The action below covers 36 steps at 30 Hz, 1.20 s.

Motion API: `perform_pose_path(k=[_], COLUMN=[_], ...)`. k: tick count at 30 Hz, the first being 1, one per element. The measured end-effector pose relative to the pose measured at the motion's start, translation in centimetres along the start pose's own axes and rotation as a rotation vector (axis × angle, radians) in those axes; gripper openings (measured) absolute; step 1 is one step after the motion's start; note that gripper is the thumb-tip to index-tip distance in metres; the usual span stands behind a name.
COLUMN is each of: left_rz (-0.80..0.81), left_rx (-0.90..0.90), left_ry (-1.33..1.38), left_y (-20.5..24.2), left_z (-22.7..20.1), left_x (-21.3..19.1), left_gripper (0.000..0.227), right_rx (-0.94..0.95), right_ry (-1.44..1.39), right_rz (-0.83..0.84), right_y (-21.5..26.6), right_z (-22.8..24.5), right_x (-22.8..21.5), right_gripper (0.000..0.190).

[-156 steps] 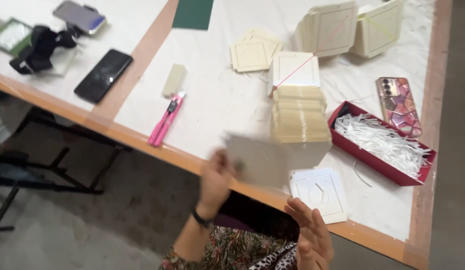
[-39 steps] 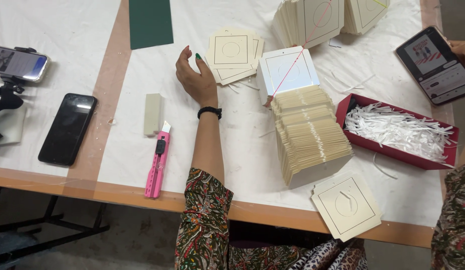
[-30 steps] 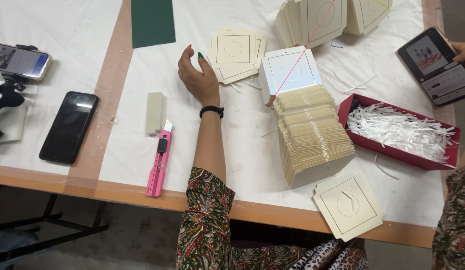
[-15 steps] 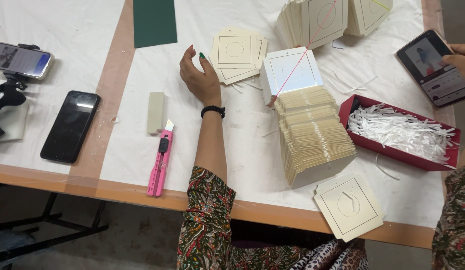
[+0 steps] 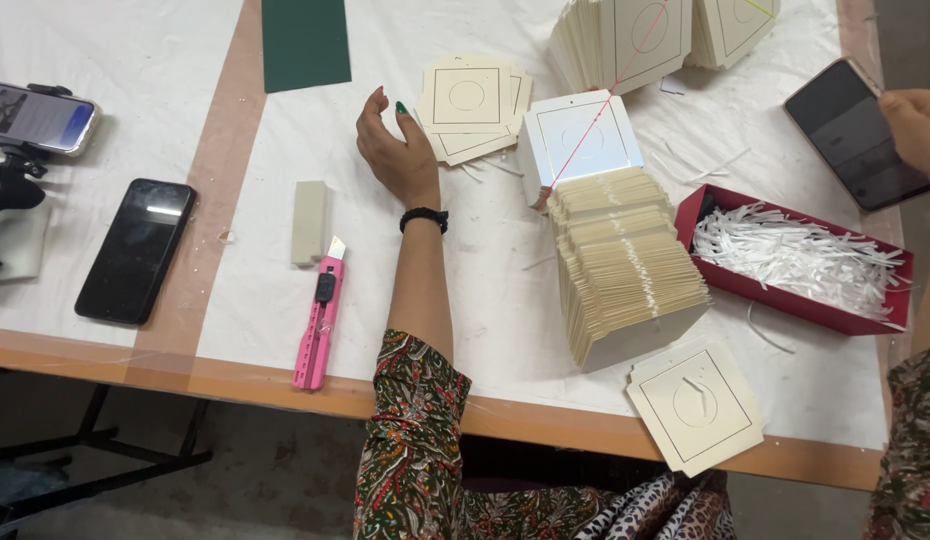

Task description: The recorder is folding and checking small cardboard or cardstock cutout panels, possibly for packaging or card display.

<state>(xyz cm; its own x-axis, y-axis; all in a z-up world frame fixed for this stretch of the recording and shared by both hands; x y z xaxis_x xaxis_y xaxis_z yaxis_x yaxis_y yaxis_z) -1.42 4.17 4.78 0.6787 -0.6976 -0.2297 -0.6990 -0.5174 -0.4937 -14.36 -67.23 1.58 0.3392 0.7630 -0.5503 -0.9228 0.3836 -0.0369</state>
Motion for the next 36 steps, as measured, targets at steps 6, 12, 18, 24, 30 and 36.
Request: perform_pose_path(k=[6,12,18,24,30,36], left_rz=[-0.028,-0.056,-0.054,-0.034,-0.025,-0.046], left_rx=[0.009,0.046,0.016,0.007,-0.007,0.106], left_ry=[0.021,0.029,0.032,0.019,0.028,0.023], left_y=[0.0,0.1,0.0,0.3,0.1,0.1], left_z=[-0.1,-0.7,-0.7,-0.5,-0.7,0.3], left_x=[-0.1,-0.7,-0.7,-0.5,-0.8,-0.2], left_gripper=[0.033,0.034,0.032,0.033,0.033,0.035], right_rx=[-0.577,-0.359,-0.317,-0.401,-0.162,-0.417], right_ry=[0.884,1.208,1.271,1.238,1.154,0.984], right_rz=[-0.223,-0.082,0.043,-0.028,0.099,-0.087], right_y=[4.7,9.4,7.7,8.5,11.5,23.2], right_z=[5.6,15.0,13.3,14.0,17.4,20.9], right_x=[2.5,9.3,11.2,11.4,10.1,7.2], right_gripper=[0.025,0.029,0.028,0.035,0.041,0.037])
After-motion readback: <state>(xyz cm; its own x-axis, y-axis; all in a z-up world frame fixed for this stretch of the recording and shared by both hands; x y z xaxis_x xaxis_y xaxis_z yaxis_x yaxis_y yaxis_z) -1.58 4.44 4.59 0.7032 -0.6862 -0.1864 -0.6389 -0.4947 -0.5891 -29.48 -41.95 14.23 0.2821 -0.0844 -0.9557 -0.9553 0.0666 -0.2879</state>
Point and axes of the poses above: each hand's wrist, its own y-axis away from the middle knuckle, its own x-axis out of the palm, z = x × y, the point moved 6 cm from there along -y, towards the middle knuckle, and after that the axes turned 5 degrees about -x, right-handed, at the moved point
